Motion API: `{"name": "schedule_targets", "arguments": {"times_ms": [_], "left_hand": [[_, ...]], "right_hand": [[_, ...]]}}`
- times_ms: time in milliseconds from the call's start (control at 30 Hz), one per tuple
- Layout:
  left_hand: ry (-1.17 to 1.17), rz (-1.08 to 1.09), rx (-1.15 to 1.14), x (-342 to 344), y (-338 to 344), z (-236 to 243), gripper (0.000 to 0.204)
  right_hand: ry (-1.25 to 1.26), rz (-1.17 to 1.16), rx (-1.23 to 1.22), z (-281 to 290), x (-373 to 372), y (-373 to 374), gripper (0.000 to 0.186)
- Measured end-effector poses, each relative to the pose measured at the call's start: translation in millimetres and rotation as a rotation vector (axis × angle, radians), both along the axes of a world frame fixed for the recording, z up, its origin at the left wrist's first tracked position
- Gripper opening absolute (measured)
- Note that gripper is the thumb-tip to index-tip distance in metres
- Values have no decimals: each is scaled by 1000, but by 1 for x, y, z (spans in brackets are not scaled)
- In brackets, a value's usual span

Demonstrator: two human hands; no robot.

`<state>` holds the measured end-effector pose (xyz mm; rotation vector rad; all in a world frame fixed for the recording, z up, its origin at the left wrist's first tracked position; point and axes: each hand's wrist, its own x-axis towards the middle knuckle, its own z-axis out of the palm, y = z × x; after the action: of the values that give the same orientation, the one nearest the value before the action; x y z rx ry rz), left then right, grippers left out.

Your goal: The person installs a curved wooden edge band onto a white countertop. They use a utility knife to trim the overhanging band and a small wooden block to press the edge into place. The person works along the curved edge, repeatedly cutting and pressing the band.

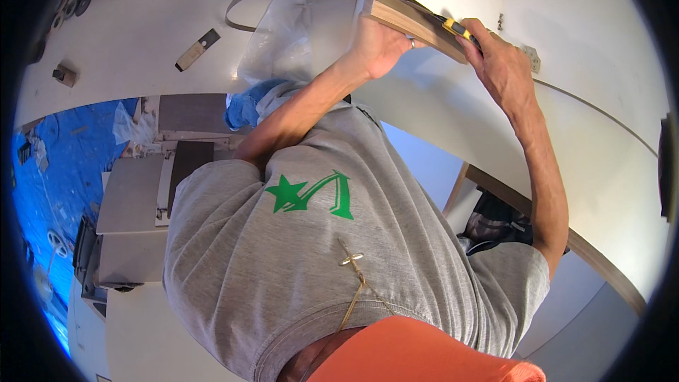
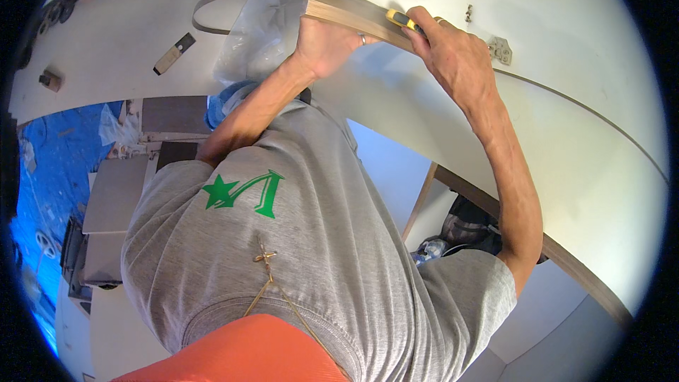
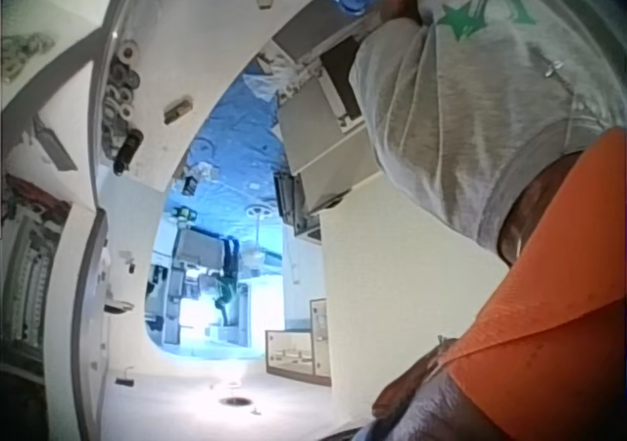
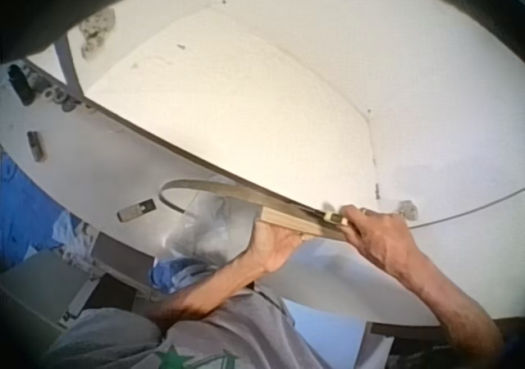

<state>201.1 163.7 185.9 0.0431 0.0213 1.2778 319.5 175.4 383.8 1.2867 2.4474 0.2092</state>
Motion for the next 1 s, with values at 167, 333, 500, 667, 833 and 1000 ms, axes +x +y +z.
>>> {"name": "schedule_targets", "arguments": {"times_ms": [167,333,500,667,833,1000], "left_hand": [[1,-6,28,1,0,-1,72],[5,-16,14,-1,0,-1,72],[-110,-15,-60,0,1,0,54],[-99,-12,-55,-2,-1,3,50],[-101,-26,-79,-4,-1,5,50],[-2,-48,17,-3,-1,-1,76]], "right_hand": [[-8,-9,-16,0,4,2,19],[19,1,-25,-3,8,4,21],[24,-20,-37,-5,12,6,21],[50,-79,-66,-7,17,5,22],[68,-66,-48,-8,24,5,24],[44,-125,-62,-7,29,4,24]]}}
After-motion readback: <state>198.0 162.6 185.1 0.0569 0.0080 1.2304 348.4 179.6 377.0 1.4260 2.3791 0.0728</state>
